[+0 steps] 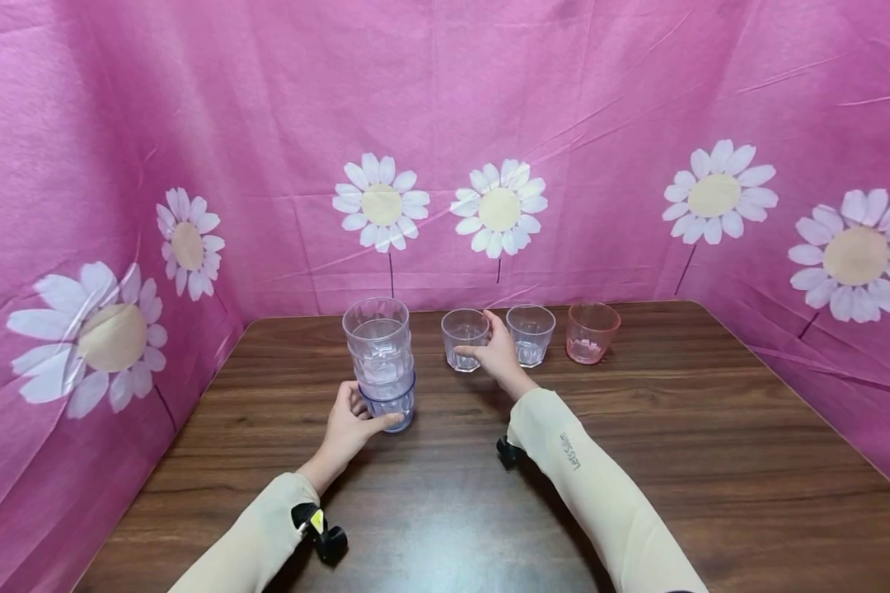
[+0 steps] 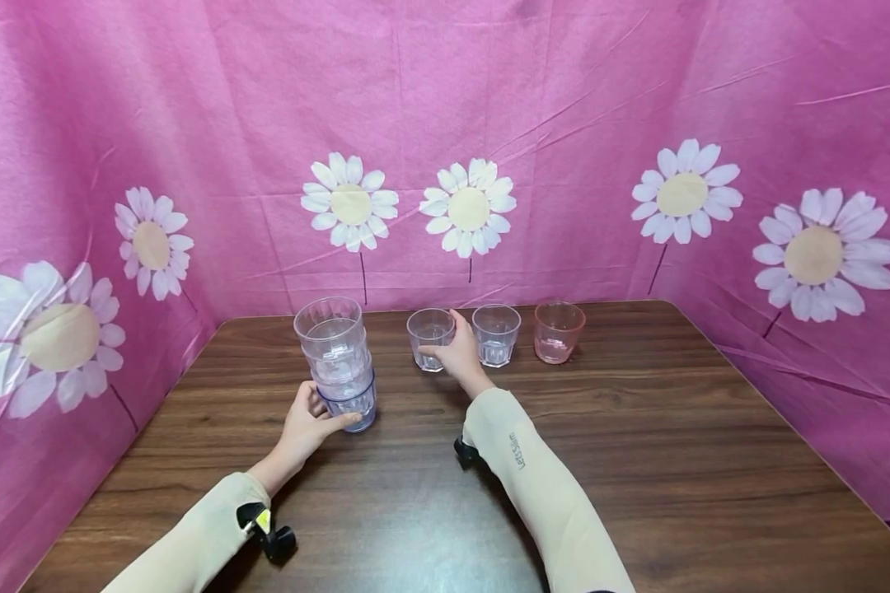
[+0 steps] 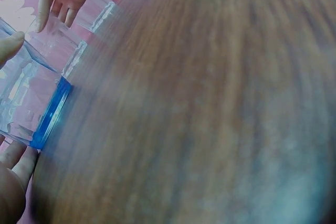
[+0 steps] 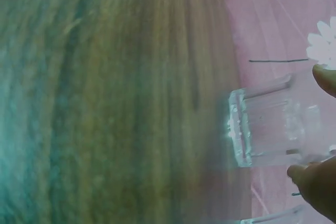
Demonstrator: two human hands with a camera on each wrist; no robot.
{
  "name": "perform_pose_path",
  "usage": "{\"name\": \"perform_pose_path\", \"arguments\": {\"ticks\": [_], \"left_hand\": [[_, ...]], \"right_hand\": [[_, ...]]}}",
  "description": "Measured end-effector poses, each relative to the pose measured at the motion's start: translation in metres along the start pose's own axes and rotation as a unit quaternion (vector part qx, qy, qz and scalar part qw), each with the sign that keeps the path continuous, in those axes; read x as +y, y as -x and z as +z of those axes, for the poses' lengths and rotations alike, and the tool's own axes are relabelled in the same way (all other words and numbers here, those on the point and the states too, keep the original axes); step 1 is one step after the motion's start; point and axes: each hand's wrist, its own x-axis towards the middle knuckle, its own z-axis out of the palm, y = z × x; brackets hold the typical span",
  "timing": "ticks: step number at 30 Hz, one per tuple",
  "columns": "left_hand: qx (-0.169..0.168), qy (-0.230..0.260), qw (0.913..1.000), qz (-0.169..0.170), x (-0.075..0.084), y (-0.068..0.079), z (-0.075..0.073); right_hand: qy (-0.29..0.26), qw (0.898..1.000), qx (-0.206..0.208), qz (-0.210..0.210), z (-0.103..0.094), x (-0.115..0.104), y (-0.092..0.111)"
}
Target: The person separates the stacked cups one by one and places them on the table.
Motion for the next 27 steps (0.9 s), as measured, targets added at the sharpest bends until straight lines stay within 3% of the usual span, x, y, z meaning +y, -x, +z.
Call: {"name": "perform_pose_path", "arguments": {"ticks": [6, 15, 27], "left_hand": [[0.003, 0.001, 1.0, -0.001, -0.001, 0.0, 0.0], [0.001, 0.001, 1.0, -0.005, -0.001, -0.001, 0.0], [0.001, -0.005, 1.0, -0.004, -0.001, 0.0, 0.0]], "right_hand": [[0.031, 1.0, 0.005, -0.004, -0.002, -0.012, 0.005], [0.047, 0.997, 0.003, -0.06, -0.003, -0.041, 0.017], [-0.017, 0.995, -0.06, -0.083, 0.002, -0.086, 0.038]]}}
